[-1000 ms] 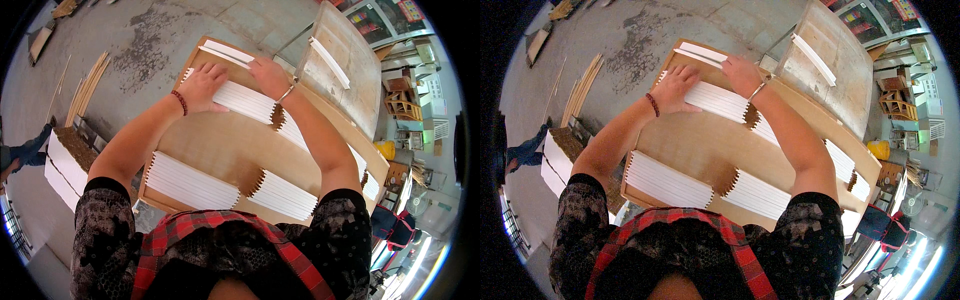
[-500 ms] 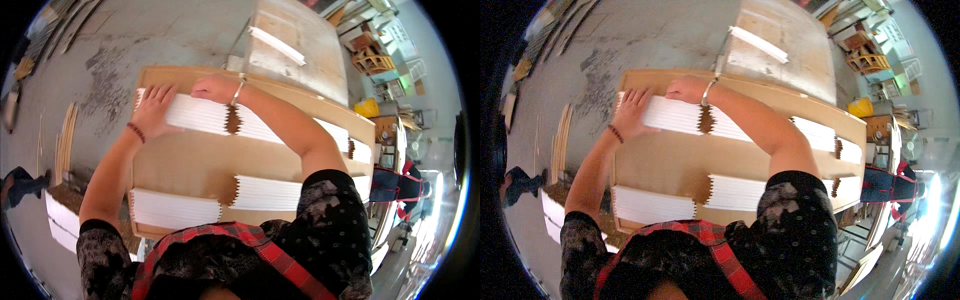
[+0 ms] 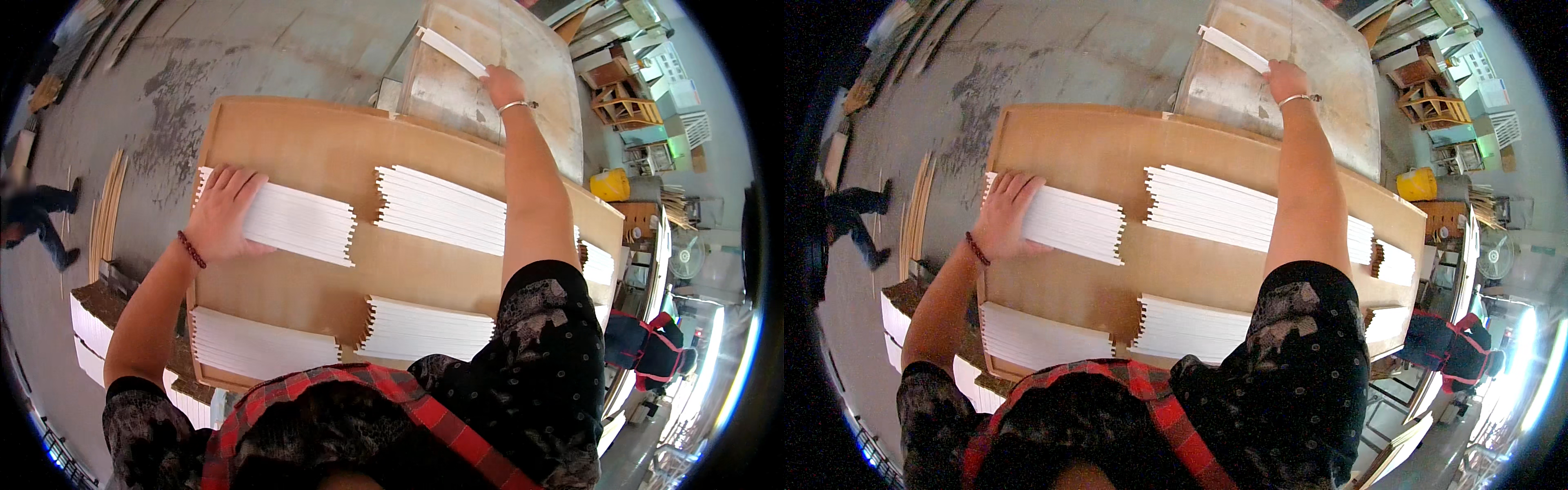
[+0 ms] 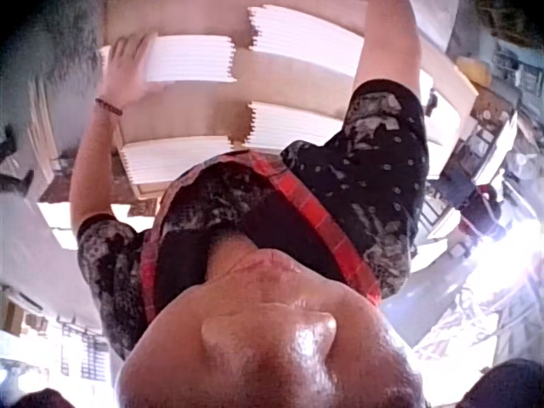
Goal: The person repeatedly picks up small white wooden planks from a table and stacks them into neat piles. They then gather these stacks and place them onto a larger pile on the floor. The person continues this process of stacking and moving the planks throughout the clip.
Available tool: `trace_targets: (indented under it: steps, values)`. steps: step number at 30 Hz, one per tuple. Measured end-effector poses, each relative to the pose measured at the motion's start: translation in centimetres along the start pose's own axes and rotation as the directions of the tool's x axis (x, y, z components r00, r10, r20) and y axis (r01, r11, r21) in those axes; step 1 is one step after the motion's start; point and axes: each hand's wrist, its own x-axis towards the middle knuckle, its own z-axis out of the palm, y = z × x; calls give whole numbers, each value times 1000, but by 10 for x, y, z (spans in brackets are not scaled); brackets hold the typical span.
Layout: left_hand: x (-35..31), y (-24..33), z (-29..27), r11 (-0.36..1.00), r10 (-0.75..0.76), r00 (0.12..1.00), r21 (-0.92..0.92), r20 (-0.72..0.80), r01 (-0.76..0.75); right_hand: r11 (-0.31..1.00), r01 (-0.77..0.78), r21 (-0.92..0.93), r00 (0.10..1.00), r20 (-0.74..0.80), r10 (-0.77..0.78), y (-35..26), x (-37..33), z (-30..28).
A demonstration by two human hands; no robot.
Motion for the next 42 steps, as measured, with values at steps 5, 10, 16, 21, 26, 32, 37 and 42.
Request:
trace_targets:
  steps: [5, 10, 16, 21, 26, 32, 37, 42]
  values:
    - [-4, -4, 2, 1000, -1, 1000, 31, 11, 0, 998, -62, -8, 998, 33, 62, -7, -1, -33]
    - [-13, -9, 10, 1000, 2, 1000, 9, 25, -2, 680, 245, 691, 946, -323, -14, -105, -43, -86]
    - [-17, -5, 9, 996, 60, 989, 77, -136, -50, 633, 409, 657, 879, -98, -466, -288, -131, -127]
    - [-12, -10, 10, 982, 30, 996, 183, 85, -45, 645, 406, 647, 825, 44, -564, -293, -156, -138]
    - [-5, -24, 21, 962, 271, 962, 28, -28, -270, 769, 412, 490, 876, 21, -482, -242, -214, -190]
    - [-2, -26, 20, 964, 251, 967, 77, 47, -254, 911, 279, 303, 808, 438, -393, -160, -394, -230]
    - [-11, -17, 2, 972, 136, 984, 176, 118, -155, 906, 251, 340, 823, 417, -384, -157, -441, -182]
    - [-50, 11, -49, 945, -55, 995, 325, 81, 26, 867, 248, 432, 881, 271, -387, -158, -453, -158]
